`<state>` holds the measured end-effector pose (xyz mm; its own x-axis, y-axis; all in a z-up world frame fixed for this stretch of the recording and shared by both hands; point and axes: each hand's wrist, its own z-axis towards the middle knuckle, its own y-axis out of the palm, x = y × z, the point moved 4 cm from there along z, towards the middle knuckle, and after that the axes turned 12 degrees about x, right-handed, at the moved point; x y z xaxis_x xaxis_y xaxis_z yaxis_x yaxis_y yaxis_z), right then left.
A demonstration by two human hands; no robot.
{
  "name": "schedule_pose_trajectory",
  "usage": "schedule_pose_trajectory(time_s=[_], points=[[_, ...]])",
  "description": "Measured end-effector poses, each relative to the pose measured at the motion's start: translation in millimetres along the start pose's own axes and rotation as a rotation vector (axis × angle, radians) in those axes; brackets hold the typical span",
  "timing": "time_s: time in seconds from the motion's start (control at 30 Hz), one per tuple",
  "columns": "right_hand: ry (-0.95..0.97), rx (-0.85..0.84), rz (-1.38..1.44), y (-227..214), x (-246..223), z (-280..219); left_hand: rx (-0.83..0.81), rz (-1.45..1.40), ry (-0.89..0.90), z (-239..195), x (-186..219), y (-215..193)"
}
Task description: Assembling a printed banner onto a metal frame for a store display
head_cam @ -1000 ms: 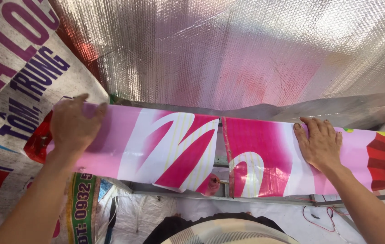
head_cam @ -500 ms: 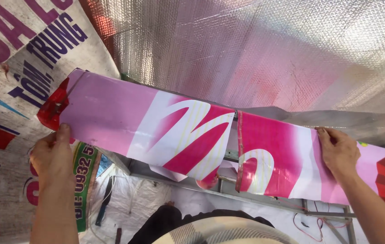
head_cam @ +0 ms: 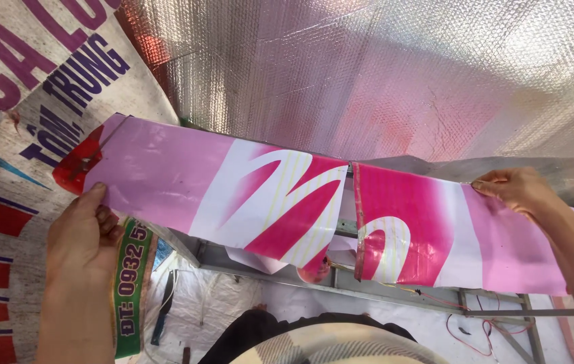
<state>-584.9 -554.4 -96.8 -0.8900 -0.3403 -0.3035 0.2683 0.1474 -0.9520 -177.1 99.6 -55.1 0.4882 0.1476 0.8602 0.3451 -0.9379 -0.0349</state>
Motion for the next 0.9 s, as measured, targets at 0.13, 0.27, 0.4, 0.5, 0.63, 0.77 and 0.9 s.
schedule_pose_trajectory(time_s=[0.13,0.27,0.4,0.5,0.63,0.77,0.9], points=[[0.061,-0.040,0.361,21,21,20,-0.024,-0.012,0.008,3,4,4],[0.097,0.093,-0.142,1,-15,-42,-0.064,-0.013,0.052,7,6,7],[-0.237,0.340,-0.085,23,-10,-79,0.012,0.066,0.215,-10,21,14],[-0.420,0.463,-0.028,33,-4,-86,0.015,0.164,0.556,-32,40,29],[-0.405,0.440,-0.045,17,-28,-97,-0.056,0.037,0.945,-64,42,57],[-0.419,0.442,-0.052,18,-26,-98,-0.095,0.040,0.846,-104,22,74],[-0.435,0.464,-0.064,19,-27,-96,-0.104,-0.067,0.781,-107,4,75]])
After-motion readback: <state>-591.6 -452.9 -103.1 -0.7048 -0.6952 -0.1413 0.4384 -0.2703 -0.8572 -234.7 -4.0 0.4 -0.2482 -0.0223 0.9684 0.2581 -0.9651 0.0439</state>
